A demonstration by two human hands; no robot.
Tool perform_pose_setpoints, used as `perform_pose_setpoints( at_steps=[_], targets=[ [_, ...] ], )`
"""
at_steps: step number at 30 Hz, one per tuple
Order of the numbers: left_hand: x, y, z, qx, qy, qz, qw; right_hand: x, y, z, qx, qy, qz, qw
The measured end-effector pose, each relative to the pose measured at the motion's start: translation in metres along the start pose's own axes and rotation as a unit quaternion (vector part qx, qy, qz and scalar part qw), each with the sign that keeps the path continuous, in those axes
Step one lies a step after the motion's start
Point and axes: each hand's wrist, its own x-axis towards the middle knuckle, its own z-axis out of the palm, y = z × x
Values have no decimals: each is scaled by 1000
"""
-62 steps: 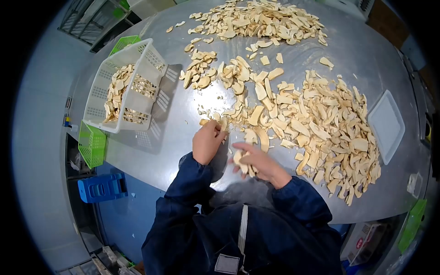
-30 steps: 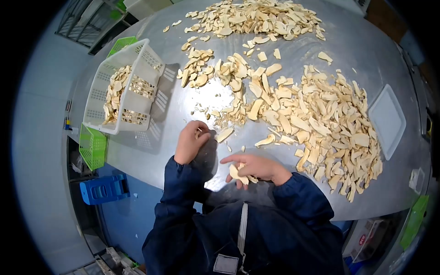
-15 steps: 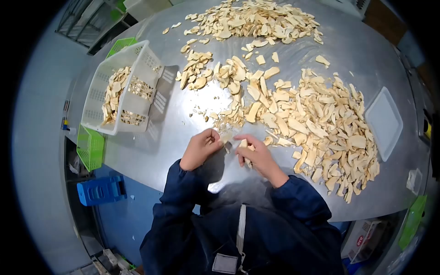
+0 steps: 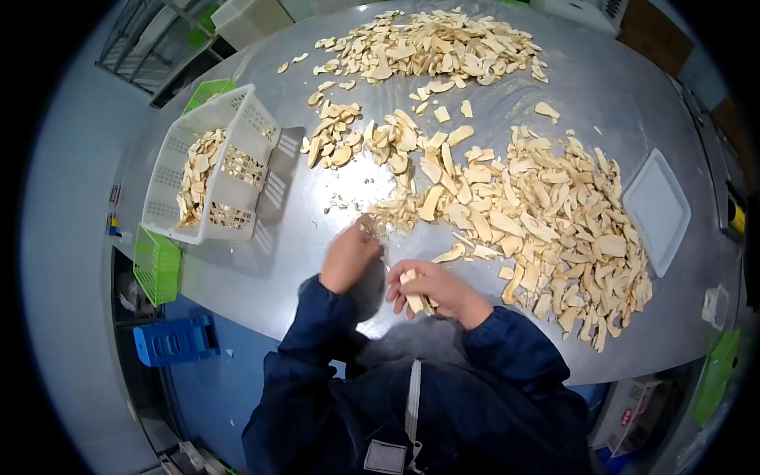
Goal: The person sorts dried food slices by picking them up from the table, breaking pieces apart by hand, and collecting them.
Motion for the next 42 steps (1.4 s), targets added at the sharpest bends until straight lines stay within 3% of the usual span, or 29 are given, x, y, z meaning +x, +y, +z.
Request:
perform_pose_setpoints(
  at_steps=[2,4,7,8,13,17,20,22,25,28,30,35,42],
  targets=[
    [-5,13,10,-120,-161,121,972,-2,-2,5,-31,-31,34,998],
    [3,28,12,-119,-140,121,976,-4,-3,3,-60,-53,51,995],
    [40,37,2,-57,-8,85,995,-7,-4,4,-48,-46,48,997],
    [56,27,6,-66,46,117,990,-7,-5,5,-51,-48,47,996],
    [93,41,20,118,91,68,986,-6,-5,4,-81,-46,53,994],
    [92,36,23,138,107,104,979,-8,-6,5,-87,-32,41,995],
    [83,26,15,33,71,114,990,-7,-6,3,-77,-26,29,996],
    [76,20,6,-105,-7,50,993,-5,-6,2,-79,-19,23,996],
    [61,19,-4,-329,-134,-31,934,-1,0,-4,-78,75,-75,991],
    [48,14,-9,-396,-180,-71,897,0,-3,-9,-91,192,-182,960],
    [38,18,-9,-408,-222,-66,883,-1,-5,-9,-57,253,-246,934],
    [16,29,-3,-359,-319,-64,875,2,-1,-15,-24,280,-287,916],
    [6,22,-3,-358,-337,-70,868,0,-1,-13,16,273,-254,928]
  ],
)
